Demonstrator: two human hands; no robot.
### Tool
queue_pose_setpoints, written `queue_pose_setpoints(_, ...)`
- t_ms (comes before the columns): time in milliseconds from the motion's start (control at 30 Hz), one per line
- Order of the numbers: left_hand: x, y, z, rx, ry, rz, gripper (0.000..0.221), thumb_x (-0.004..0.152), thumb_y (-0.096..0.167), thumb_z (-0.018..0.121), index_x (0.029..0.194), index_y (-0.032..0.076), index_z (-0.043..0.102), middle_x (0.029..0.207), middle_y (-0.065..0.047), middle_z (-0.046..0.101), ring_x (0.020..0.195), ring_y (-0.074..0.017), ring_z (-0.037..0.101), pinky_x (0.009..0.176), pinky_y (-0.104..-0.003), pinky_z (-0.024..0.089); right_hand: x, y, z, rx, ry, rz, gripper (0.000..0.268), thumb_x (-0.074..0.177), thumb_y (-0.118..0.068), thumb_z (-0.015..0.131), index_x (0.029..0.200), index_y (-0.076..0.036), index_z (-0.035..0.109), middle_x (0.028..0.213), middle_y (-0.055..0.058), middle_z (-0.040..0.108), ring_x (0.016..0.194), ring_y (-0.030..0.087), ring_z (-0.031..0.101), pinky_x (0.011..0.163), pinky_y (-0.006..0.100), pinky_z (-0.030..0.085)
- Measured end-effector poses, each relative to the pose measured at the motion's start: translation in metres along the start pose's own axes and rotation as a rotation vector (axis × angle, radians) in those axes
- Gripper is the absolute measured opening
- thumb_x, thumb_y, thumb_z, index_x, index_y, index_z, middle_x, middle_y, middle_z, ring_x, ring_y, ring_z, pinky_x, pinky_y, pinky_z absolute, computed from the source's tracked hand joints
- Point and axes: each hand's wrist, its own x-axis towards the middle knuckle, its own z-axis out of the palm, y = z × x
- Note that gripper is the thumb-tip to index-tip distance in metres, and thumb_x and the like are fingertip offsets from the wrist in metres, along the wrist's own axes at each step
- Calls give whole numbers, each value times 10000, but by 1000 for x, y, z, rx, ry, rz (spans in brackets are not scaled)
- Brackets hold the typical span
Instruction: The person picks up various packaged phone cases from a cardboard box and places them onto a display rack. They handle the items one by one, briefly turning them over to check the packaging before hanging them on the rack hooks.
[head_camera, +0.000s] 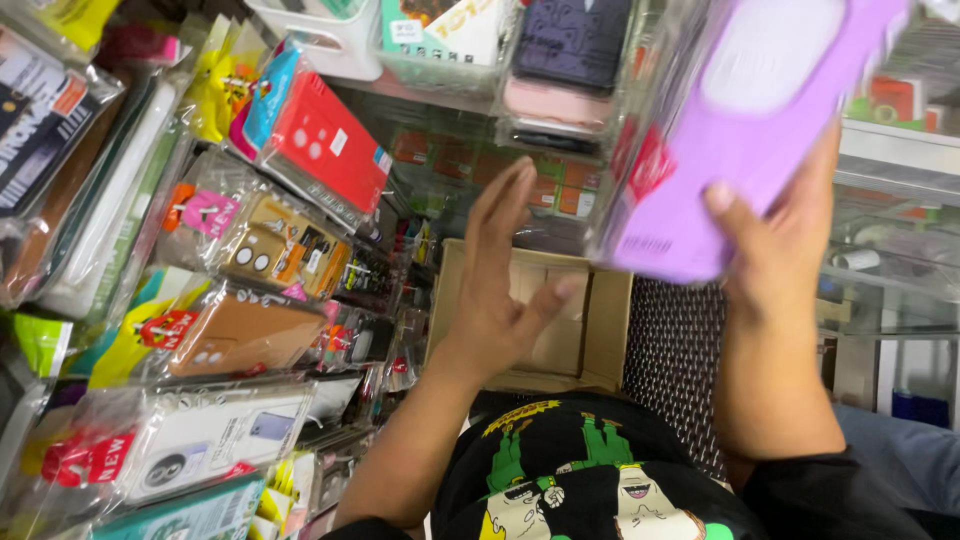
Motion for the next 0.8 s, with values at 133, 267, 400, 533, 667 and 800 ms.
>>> queue_pose_setpoints(133, 14, -4, 15, 161, 7, -54, 628, 1102, 365, 643, 1609, 137, 350, 1685, -135, 303, 1584, -313, 322, 1334, -455, 273, 54, 9, -18, 219, -11, 201, 871, 922, -27, 677, 1693, 26, 276, 1510, 230, 547, 1326, 309, 587, 1224, 462, 503)
queue_pose_setpoints(267, 17, -14, 40, 251, -55, -27, 681, 1067, 357, 638, 1643, 160, 333, 1711, -154, 213, 1610, -368, 233, 1334, -510, 216, 81, 28, -20, 445, 116, 336, 852, 849, 103, 566, 1640, 6, 262, 1491, 219, 551, 1333, 303, 630, 1182, 368, 521)
queue_pose_setpoints(400, 13, -23, 61, 226, -117, 13, 702, 1067, 363, 639, 1654, 164, 310, 1721, -146, 188, 1625, -372, 222, 1346, -529, 220, 90, 35, -33, 351, -45, 136, 846, 939, 146, 548, 1645, -65, 134, 1630, 158, 417, 1466, 286, 512, 1263, 368, 483)
queue_pose_setpoints(533, 14, -33, 78, 182, -182, 12, 720, 1055, 368, 644, 1653, 169, 295, 1697, -173, 201, 1594, -372, 249, 1317, -539, 279, 93, 46, -34, 298, -75, 145, 780, 1001, 143, 521, 1685, -43, 196, 1670, 174, 455, 1471, 265, 481, 1264, 337, 430)
queue_pose_setpoints(667, 15, -46, 88, 164, -156, -4, 776, 1045, 364, 647, 1672, 162, 237, 1692, -207, 183, 1586, -397, 265, 1299, -547, 311, 95, 67, -29, 240, -61, 105, 744, 1001, 163, 496, 1687, -17, 270, 1664, 159, 444, 1506, 242, 470, 1288, 318, 380)
queue_pose_setpoints(800, 14, -55, 98, 200, -102, 26, 832, 1020, 368, 648, 1674, 182, 168, 1670, -194, 172, 1563, -396, 279, 1289, -543, 312, 96, 86, -33, 136, -128, 52, 631, 1033, 170, 505, 1632, 13, 384, 1588, 166, 477, 1423, 238, 486, 1256, 324, 376)
